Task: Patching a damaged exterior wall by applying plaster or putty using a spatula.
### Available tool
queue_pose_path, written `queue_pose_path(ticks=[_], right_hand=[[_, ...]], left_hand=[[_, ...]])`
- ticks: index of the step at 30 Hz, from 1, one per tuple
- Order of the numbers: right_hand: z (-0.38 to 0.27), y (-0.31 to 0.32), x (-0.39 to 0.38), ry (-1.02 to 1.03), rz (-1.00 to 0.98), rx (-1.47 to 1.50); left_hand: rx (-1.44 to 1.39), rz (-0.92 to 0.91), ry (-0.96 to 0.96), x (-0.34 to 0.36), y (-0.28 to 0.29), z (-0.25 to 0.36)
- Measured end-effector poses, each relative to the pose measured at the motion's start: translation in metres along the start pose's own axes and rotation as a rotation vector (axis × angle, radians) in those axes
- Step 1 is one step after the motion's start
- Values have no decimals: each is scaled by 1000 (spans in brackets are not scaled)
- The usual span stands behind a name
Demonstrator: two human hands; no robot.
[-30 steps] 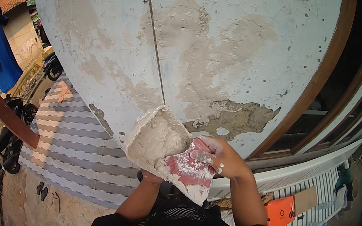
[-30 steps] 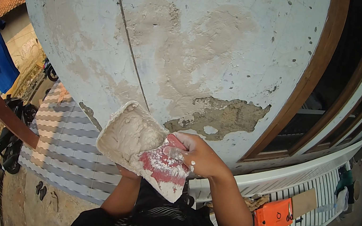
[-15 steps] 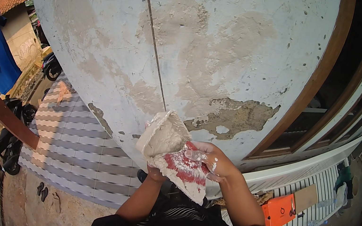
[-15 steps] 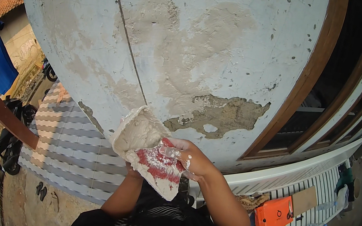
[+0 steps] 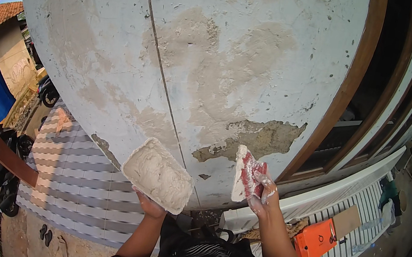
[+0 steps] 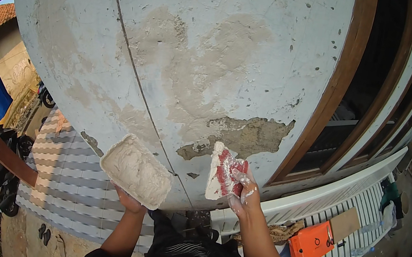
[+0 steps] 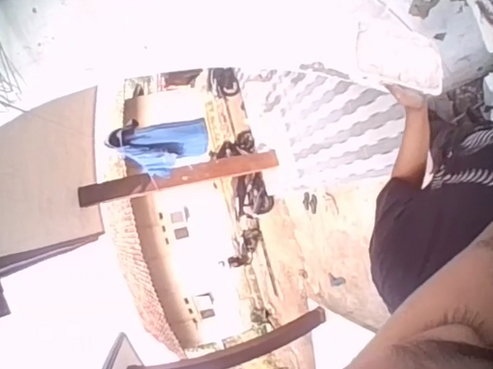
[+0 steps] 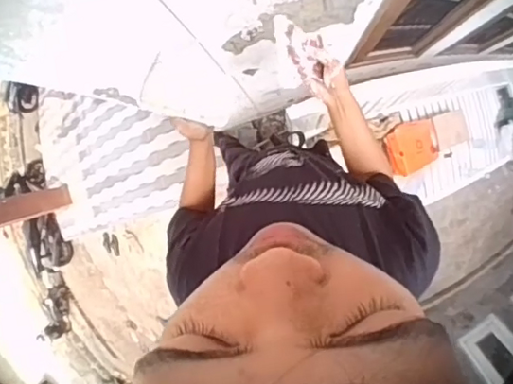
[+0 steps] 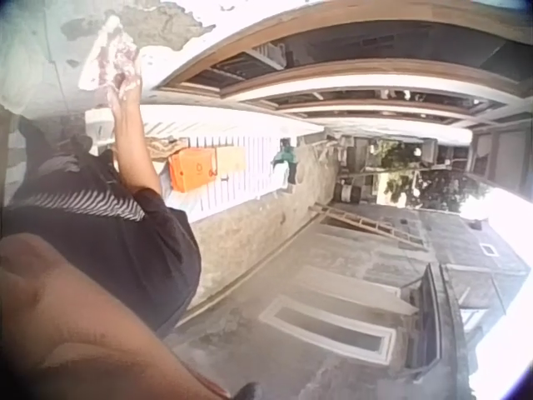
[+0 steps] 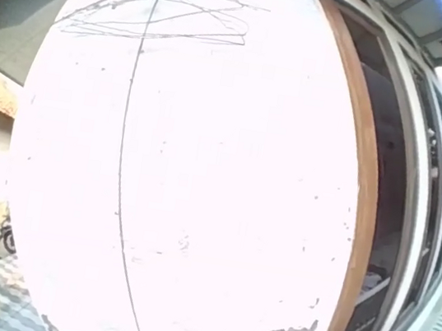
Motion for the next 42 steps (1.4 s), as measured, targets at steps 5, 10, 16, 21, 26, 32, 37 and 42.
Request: queue_pose_path(ticks=[5, 10, 16, 21, 26, 32, 37, 42], right_hand=[[9, 34, -2, -27, 130, 30], [10, 17, -3, 266, 185, -195], [3, -1, 5, 526, 250, -471], [10, -15, 23, 569, 254, -491], [22, -30, 32, 682, 308, -651], [39, -59, 41, 804, 280, -921], [36, -78, 44, 859, 221, -1084], [37, -73, 43, 732, 177, -948]], left_hand=[[16, -93, 87, 8, 24, -6], [-166, -17, 252, -13, 32, -15], [-342, 187, 227, -52, 25, -3], [-319, 167, 284, -62, 40, 0], [-263, 200, 280, -63, 44, 11], [-300, 183, 278, -67, 48, 16], [-289, 215, 290, -69, 50, 20], [-277, 227, 304, -70, 52, 16]])
Point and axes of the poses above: each hand's wrist, its own x-axis towards the middle knuckle, its own y-axis out of the back of the hand, z = x × y, the point moved 6 cm from there along x, towards the middle knuckle, and after that the axes turned 5 degrees about x, right-handed, at the moved point
